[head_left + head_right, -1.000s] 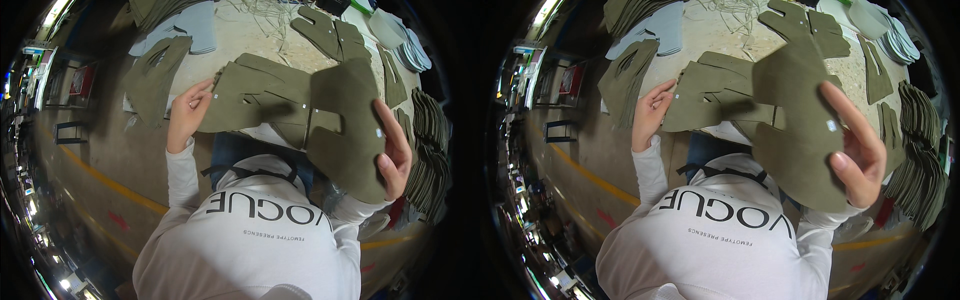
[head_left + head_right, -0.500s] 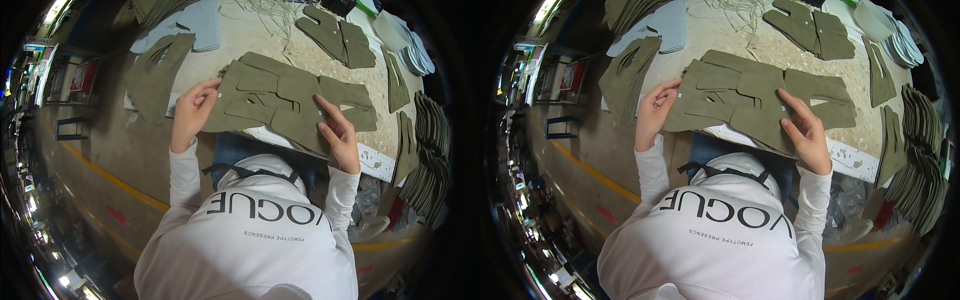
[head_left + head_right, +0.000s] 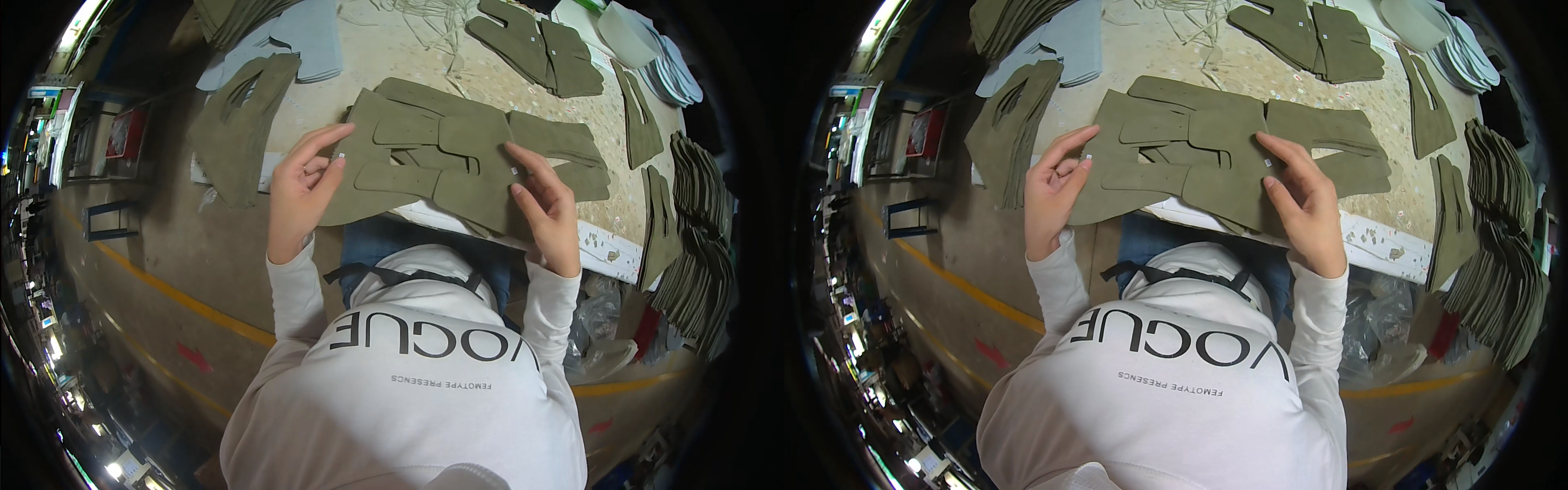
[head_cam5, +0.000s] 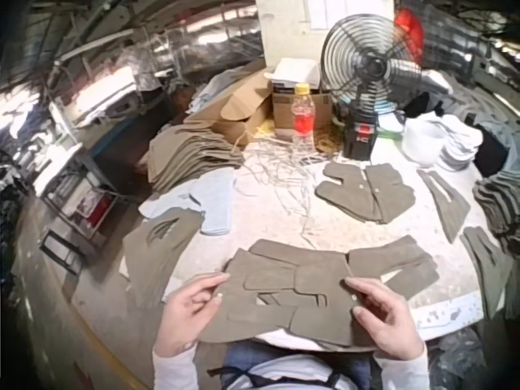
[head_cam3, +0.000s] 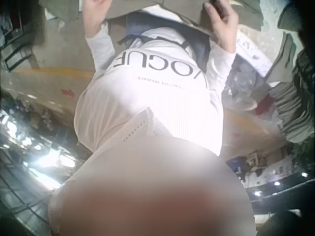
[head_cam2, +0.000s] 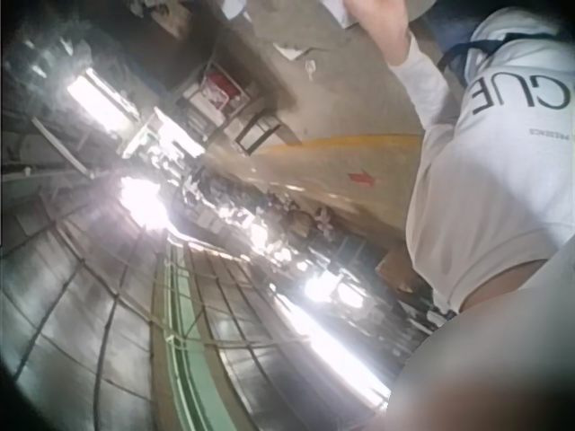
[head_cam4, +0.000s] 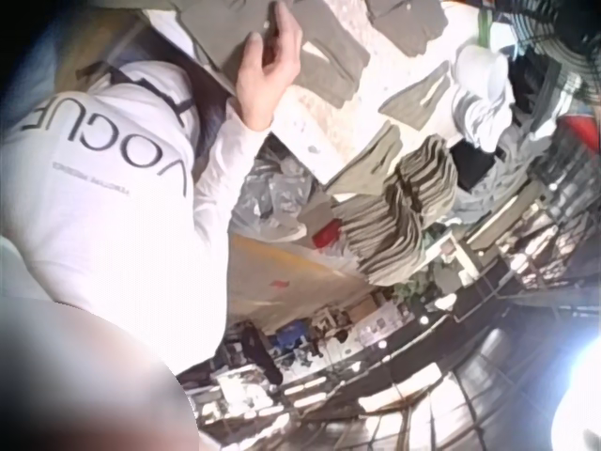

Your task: The person repeatedly picks up pairs of olive-green fabric pieces, aligns them, and stacks them on the table. The person then gathers the stacked pieces, ties them with a string, and places the bundle into a plastic bag.

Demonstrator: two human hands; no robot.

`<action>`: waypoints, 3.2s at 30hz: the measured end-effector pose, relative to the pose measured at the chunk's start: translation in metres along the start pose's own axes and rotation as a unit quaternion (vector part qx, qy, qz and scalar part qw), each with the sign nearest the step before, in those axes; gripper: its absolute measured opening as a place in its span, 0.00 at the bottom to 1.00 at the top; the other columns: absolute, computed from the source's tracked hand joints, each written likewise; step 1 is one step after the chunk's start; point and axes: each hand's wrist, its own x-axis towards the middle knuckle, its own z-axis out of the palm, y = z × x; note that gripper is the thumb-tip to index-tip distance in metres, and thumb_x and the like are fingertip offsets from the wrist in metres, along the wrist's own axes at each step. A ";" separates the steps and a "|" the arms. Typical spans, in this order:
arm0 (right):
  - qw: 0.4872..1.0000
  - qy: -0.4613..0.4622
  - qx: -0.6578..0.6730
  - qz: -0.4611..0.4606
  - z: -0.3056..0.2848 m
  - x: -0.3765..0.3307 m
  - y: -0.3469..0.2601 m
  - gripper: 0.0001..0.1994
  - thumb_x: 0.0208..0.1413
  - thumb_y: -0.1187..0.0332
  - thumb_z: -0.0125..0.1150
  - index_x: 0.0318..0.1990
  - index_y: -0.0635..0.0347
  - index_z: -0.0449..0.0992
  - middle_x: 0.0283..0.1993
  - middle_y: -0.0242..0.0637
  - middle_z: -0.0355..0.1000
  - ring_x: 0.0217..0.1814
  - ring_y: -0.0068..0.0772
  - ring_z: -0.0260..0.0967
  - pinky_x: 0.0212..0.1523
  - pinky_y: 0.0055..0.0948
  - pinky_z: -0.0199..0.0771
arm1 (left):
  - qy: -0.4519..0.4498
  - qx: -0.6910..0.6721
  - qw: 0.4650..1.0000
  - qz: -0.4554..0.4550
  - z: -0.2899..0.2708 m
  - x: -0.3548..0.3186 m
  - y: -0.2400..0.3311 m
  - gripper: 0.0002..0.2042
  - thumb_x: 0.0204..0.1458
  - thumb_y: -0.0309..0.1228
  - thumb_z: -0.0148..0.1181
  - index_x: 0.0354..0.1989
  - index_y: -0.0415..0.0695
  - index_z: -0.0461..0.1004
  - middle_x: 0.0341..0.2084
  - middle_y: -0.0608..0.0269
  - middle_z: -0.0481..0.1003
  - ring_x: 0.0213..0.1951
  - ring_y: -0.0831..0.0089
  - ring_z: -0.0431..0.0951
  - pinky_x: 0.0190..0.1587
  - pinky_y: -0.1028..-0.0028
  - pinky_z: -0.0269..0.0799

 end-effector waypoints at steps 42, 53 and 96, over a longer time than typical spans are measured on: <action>0.975 -0.028 -0.064 -0.213 0.142 0.030 -0.059 0.21 0.54 0.76 0.57 0.57 0.73 0.68 0.47 0.58 0.70 0.39 0.60 0.73 0.37 0.45 0.76 | 0.073 0.160 0.984 -0.020 0.010 -0.014 0.010 0.22 0.59 0.25 0.51 0.63 0.45 0.67 0.42 0.42 0.79 0.35 0.62 0.82 0.39 0.70 0.75; 0.989 0.071 -0.044 -0.123 0.050 0.016 -0.046 0.15 0.58 0.77 0.56 0.53 0.63 0.76 0.47 0.40 0.75 0.38 0.24 0.69 0.42 0.21 0.71 | -0.046 0.314 0.924 0.214 -0.024 0.006 0.051 0.27 0.50 0.25 0.60 0.62 0.51 0.69 0.54 0.46 0.73 0.54 0.50 0.74 0.54 0.62 0.72; 0.975 0.068 -0.163 -0.137 -0.012 -0.040 0.020 0.06 0.50 0.76 0.64 0.37 0.63 0.79 0.33 0.38 0.71 0.36 0.40 0.68 0.36 0.33 0.69 | -0.020 -0.046 0.997 0.064 0.061 0.072 0.030 0.07 0.60 0.32 0.59 0.40 0.42 0.74 0.26 0.76 0.72 0.28 0.90 0.68 0.32 0.84 0.62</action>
